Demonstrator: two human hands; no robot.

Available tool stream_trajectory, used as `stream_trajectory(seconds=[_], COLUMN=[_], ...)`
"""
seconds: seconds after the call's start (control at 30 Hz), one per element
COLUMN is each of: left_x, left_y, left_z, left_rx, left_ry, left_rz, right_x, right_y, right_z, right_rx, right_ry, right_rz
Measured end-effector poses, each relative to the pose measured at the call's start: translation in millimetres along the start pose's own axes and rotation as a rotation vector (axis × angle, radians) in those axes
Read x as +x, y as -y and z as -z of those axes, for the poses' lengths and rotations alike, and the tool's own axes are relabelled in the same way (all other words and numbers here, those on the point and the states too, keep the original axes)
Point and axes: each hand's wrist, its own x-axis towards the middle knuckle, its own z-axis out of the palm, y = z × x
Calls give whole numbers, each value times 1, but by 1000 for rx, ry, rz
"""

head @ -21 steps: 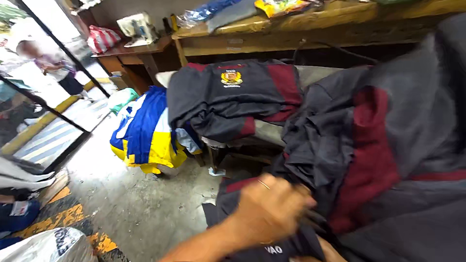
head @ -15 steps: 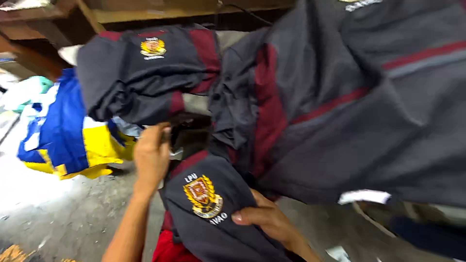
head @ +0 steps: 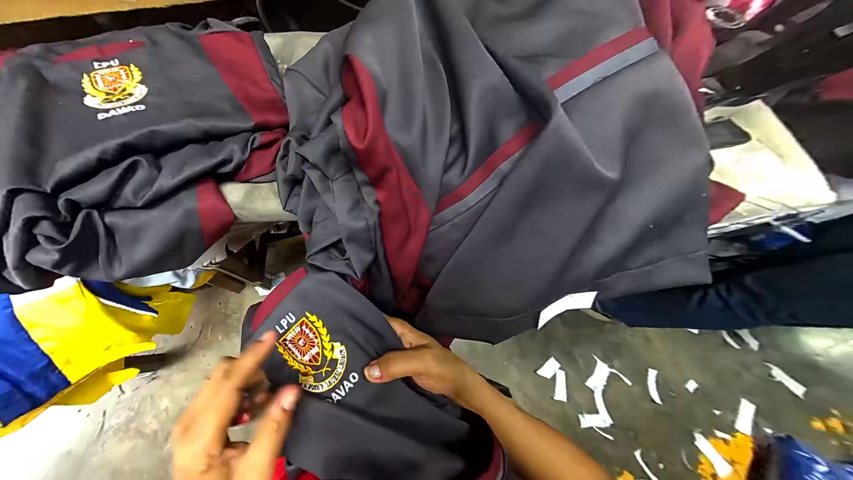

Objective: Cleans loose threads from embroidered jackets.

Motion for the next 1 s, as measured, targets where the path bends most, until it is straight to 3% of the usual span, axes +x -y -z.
stream_trajectory(seconds=[0.17,0.5,0.7,1.0], left_x=[-12,-28,-29,-29], left_y=[-2,0,-1,-7], left_z=[-18,23,36,21], left_rx=[165,84,23,-54], left_ry=[300,546,464,81], left_rz=[-212,-180,-179,-121], right_x=[2,-2,-9,-17], right_y=[4,9,11,13], right_z=[-2,-13,-14,-23], right_rx=[-33,-42,-105,-158], right_ry=[-38,-52,-40,-84], right_rz=[48,69,162,165])
